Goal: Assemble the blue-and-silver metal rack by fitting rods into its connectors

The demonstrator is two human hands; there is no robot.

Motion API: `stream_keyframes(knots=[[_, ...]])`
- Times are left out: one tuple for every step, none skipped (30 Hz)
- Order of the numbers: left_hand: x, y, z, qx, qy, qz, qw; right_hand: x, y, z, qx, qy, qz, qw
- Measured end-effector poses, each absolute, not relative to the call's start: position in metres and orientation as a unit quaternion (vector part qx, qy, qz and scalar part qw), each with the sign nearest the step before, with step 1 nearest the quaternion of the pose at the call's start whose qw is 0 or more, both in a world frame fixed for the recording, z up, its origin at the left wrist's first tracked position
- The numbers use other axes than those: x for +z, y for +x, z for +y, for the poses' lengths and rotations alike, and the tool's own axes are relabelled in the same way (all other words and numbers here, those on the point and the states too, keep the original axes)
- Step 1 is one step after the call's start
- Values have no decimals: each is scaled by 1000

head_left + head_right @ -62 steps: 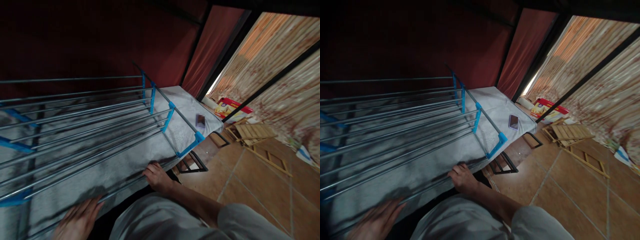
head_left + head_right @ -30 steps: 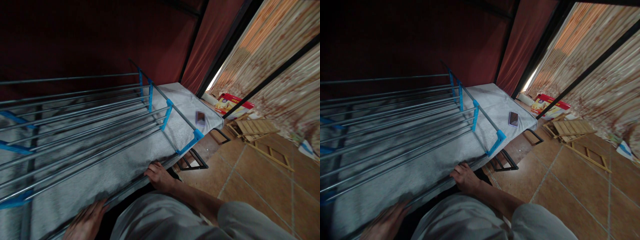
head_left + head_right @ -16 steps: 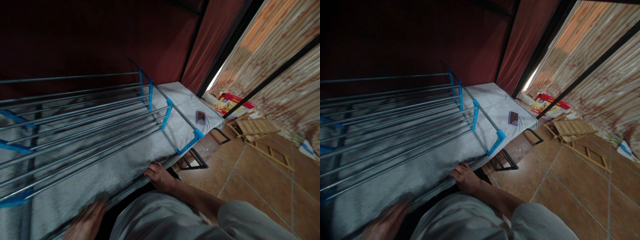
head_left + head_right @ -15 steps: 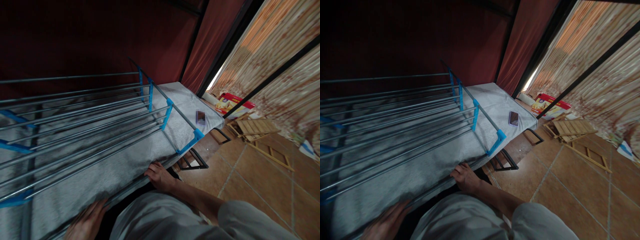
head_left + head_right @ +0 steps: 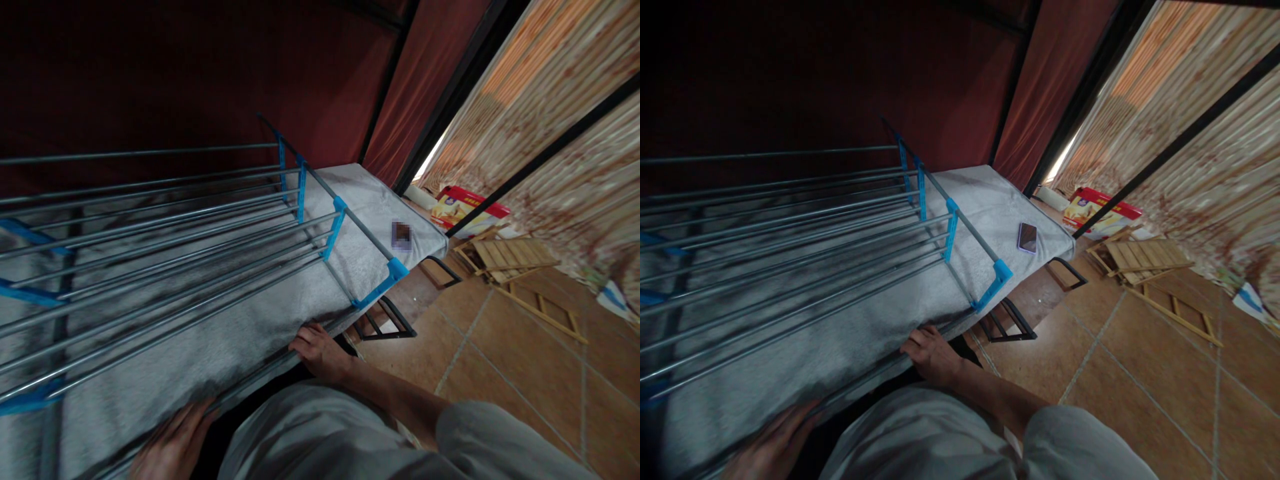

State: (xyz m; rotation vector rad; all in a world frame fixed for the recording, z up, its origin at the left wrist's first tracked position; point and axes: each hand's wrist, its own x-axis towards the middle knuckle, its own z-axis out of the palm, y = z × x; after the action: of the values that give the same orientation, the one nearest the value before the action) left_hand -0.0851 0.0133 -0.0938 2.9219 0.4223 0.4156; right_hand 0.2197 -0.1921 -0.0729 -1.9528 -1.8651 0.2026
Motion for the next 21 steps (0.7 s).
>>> stream_keyframes(knots=[[-93,-84,13,140,977,142,79,-72,220,-192,74,-705,-672,216],[-93,-84,13,140,976,146,79,-71,220,-191,75,-705,-671,217],[-93,-83,13,141,975,151,80,-69,220,-191,76,-706,-670,219],[-93,-83,12,143,974,154,82,-67,219,-192,75,-706,-668,224],[-93,-83,12,143,974,153,87,-64,218,-194,73,-706,-666,231],[-93,-83,11,146,973,153,90,-62,218,-198,72,-707,-661,242],[-93,-83,11,148,972,155,93,-60,217,-203,70,-709,-652,258],[-92,-83,10,150,972,156,94,-59,218,-211,69,-713,-639,280],[-92,-83,9,151,972,156,93,-60,219,-221,67,-720,-619,306],[-92,-83,9,150,972,156,91,-61,221,-233,66,-732,-592,332],[-91,-82,9,149,972,157,90,-64,225,-246,65,-746,-555,361],[-92,-82,8,145,973,156,91,-67,230,-259,63,-765,-508,391],[-92,-83,8,139,974,155,94,-72,237,-272,60,-784,-451,422],[-93,-83,8,132,974,157,97,-76,245,-283,53,-800,-394,450],[-93,-83,8,124,974,163,99,-81,254,-293,45,-811,-343,472],[-94,-83,8,118,974,168,100,-85,263,-300,34,-819,-302,486],[-94,-83,8,114,973,173,100,-88,272,-304,26,-826,-279,489],[-94,-84,8,114,973,176,99,-91,281,-306,26,-832,-272,482],[-94,-83,8,118,973,175,96,-93,288,-307,31,-837,-276,471],[-93,-83,8,124,973,171,93,-95,294,-305,39,-840,-282,461],[-92,-83,8,130,974,163,91,-96,298,-302,48,-843,-288,452]])
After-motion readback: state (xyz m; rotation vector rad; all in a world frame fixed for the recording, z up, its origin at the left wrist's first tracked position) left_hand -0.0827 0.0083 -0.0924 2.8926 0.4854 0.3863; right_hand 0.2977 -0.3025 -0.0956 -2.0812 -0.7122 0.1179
